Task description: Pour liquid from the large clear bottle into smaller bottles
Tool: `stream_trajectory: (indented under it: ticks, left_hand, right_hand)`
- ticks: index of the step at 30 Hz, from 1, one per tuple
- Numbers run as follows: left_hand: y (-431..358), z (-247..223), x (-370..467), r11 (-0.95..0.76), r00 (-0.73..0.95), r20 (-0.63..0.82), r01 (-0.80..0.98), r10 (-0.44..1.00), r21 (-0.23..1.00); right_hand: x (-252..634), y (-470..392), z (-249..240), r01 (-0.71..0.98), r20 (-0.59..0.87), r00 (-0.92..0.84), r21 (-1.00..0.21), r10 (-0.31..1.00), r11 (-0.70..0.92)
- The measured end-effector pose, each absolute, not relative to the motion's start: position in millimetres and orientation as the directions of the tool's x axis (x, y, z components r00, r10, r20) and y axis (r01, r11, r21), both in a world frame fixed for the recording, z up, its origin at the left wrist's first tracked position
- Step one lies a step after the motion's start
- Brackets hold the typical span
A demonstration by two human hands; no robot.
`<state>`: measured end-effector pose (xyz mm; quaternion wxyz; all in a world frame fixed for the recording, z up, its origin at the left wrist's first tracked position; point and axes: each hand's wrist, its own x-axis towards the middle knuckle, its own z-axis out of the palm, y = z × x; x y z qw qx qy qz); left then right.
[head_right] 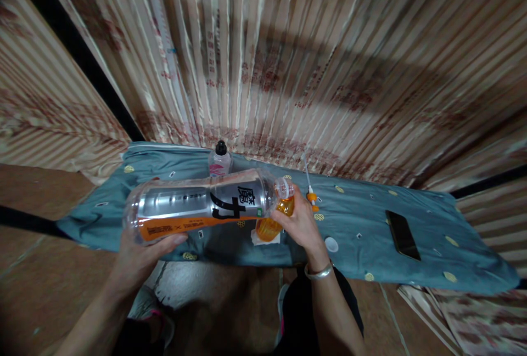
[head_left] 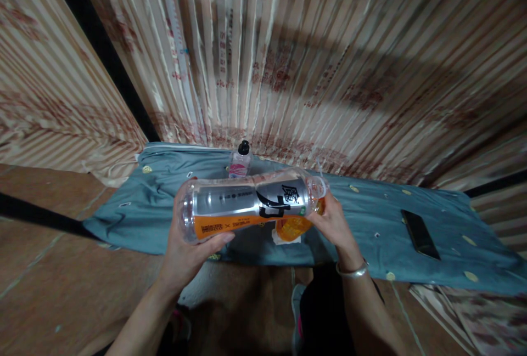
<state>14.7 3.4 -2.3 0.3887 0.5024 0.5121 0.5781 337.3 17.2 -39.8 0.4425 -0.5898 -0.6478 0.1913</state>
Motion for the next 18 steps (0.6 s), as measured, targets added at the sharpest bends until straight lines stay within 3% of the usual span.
stream_trajectory:
  ticks: [18]
  left_hand:
    - [4.4,-11.9,10.4,-0.171,-0.175,0.186,0.096,0.967,0.981]
  right_hand:
    - [334.2,16.2,-35.6,0.585,0.346,0.089,-0.777,0.934,0.232]
